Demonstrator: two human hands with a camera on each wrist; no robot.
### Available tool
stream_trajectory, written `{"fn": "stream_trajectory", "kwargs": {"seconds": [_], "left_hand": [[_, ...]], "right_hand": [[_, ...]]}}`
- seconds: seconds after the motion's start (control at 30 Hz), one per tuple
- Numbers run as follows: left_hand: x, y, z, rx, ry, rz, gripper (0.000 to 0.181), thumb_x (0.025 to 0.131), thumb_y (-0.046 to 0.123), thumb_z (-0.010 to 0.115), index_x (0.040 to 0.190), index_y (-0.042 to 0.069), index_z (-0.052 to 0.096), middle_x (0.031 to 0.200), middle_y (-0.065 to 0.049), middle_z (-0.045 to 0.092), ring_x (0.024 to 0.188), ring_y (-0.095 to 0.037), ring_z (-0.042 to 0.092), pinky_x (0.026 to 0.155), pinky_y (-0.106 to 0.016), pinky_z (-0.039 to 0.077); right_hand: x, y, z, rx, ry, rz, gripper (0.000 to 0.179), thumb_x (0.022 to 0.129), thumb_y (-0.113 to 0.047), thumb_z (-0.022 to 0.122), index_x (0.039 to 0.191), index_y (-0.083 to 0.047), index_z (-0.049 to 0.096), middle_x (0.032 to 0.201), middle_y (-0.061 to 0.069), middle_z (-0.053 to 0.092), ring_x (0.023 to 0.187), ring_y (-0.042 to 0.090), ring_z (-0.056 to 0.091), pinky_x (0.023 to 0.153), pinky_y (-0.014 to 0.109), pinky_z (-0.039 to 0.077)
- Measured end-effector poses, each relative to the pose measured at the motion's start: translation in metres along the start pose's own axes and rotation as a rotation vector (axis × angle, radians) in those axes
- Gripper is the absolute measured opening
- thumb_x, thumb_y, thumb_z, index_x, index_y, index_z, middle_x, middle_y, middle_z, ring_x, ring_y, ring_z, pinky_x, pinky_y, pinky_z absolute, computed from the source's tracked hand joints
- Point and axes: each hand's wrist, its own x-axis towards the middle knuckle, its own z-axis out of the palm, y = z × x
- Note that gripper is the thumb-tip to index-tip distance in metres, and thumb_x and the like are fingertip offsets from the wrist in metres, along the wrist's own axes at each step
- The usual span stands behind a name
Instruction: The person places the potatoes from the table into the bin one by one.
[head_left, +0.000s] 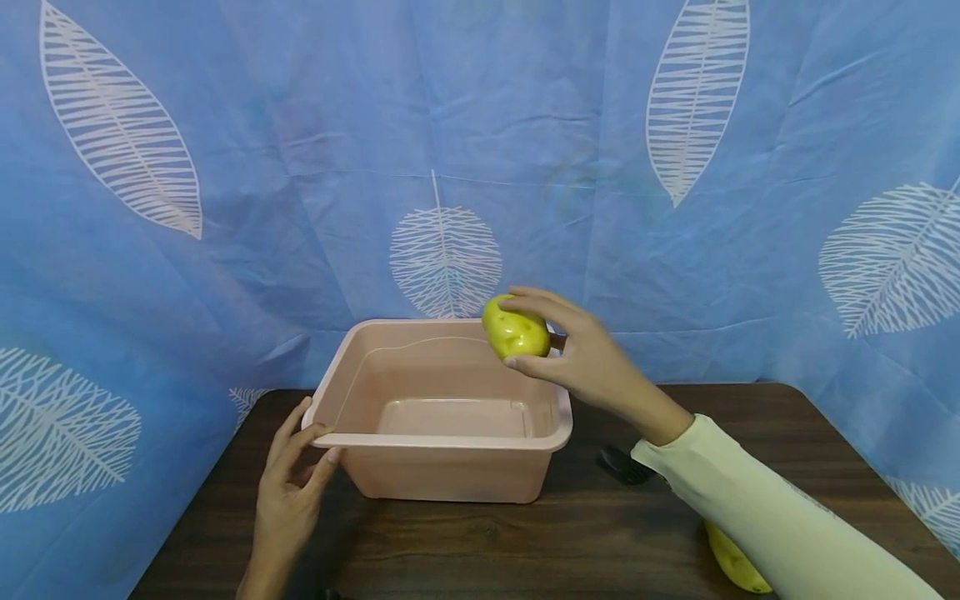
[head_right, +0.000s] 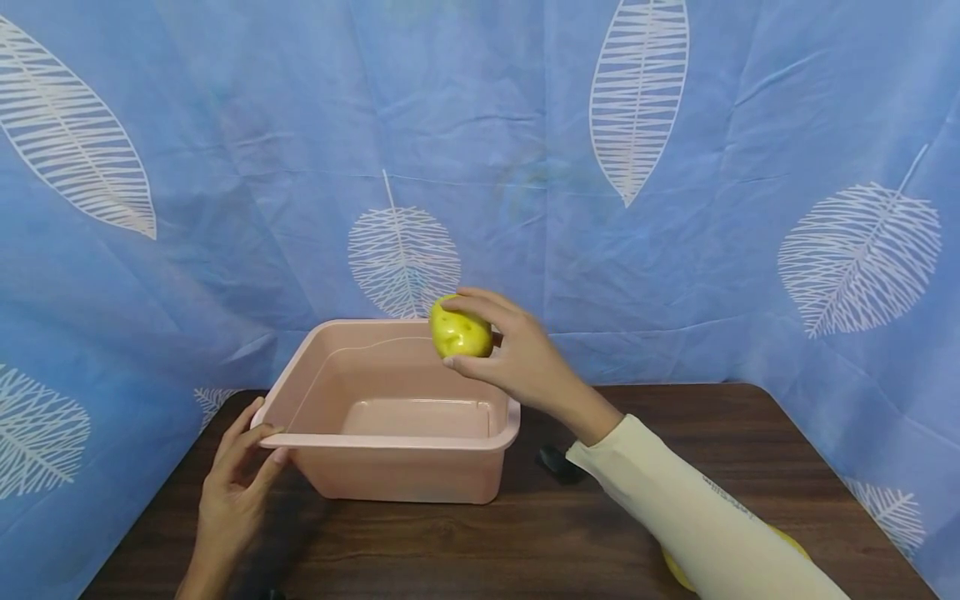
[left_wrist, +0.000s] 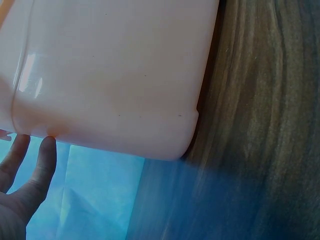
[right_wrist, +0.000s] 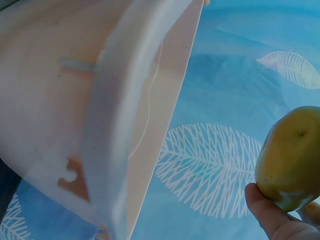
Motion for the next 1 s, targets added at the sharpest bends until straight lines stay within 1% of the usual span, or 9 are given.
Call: {"fn": "stream_trajectory", "kwargs": {"seconds": [0.13, 0.27, 0.43, 0.53, 0.77, 1.0], "left_hand": [[0.000, 0.003, 0.001, 0.013, 0.008, -0.030, 0.035, 0.088, 0.000, 0.070, 0.122, 0.006, 0.064, 0.155, 0.007, 0.036, 0.132, -0.008, 0.042, 0.078, -0.013, 0.054], [0.000, 0.005, 0.002, 0.027, 0.018, -0.056, 0.036, 0.087, 0.003, 0.072, 0.122, 0.009, 0.065, 0.154, 0.010, 0.037, 0.133, -0.010, 0.042, 0.078, -0.012, 0.053], [0.000, 0.006, 0.002, 0.021, 0.019, -0.059, 0.035, 0.088, 0.003, 0.072, 0.121, 0.009, 0.065, 0.154, 0.010, 0.036, 0.134, -0.013, 0.042, 0.078, -0.013, 0.054], [0.000, 0.005, 0.002, 0.017, 0.013, -0.058, 0.034, 0.088, 0.003, 0.071, 0.121, 0.008, 0.065, 0.154, 0.011, 0.036, 0.134, -0.012, 0.041, 0.078, -0.013, 0.054], [0.001, 0.001, 0.000, -0.010, -0.006, -0.014, 0.032, 0.090, 0.000, 0.068, 0.121, 0.004, 0.064, 0.156, 0.005, 0.035, 0.135, -0.010, 0.041, 0.079, -0.013, 0.054], [0.000, 0.002, 0.001, -0.011, 0.003, -0.011, 0.033, 0.089, 0.000, 0.069, 0.121, 0.005, 0.064, 0.155, 0.005, 0.035, 0.135, -0.010, 0.041, 0.078, -0.013, 0.054]], "right_hand": [[0.008, -0.002, 0.005, 0.019, -0.008, 0.005, 0.058, 0.083, -0.024, 0.080, 0.137, -0.027, 0.057, 0.153, -0.007, 0.040, 0.140, 0.020, 0.039, 0.099, 0.048, 0.051], [0.014, -0.004, 0.009, 0.033, -0.017, 0.012, 0.058, 0.082, -0.025, 0.081, 0.136, -0.027, 0.057, 0.152, -0.008, 0.040, 0.139, 0.019, 0.040, 0.100, 0.048, 0.050], [0.022, -0.006, 0.014, 0.031, -0.022, 0.003, 0.058, 0.083, -0.026, 0.080, 0.136, -0.027, 0.057, 0.152, -0.008, 0.041, 0.138, 0.019, 0.041, 0.100, 0.046, 0.051], [0.026, -0.007, 0.015, 0.024, -0.023, 0.004, 0.057, 0.083, -0.027, 0.080, 0.136, -0.028, 0.057, 0.153, -0.008, 0.040, 0.138, 0.020, 0.042, 0.099, 0.045, 0.052], [0.039, -0.007, 0.025, 0.017, -0.029, -0.005, 0.057, 0.082, -0.026, 0.081, 0.135, -0.026, 0.058, 0.152, -0.006, 0.042, 0.137, 0.021, 0.043, 0.096, 0.045, 0.053], [0.052, -0.005, 0.039, 0.028, -0.070, -0.010, 0.056, 0.082, -0.025, 0.080, 0.134, -0.025, 0.059, 0.150, -0.004, 0.043, 0.135, 0.021, 0.044, 0.094, 0.044, 0.054]]}}
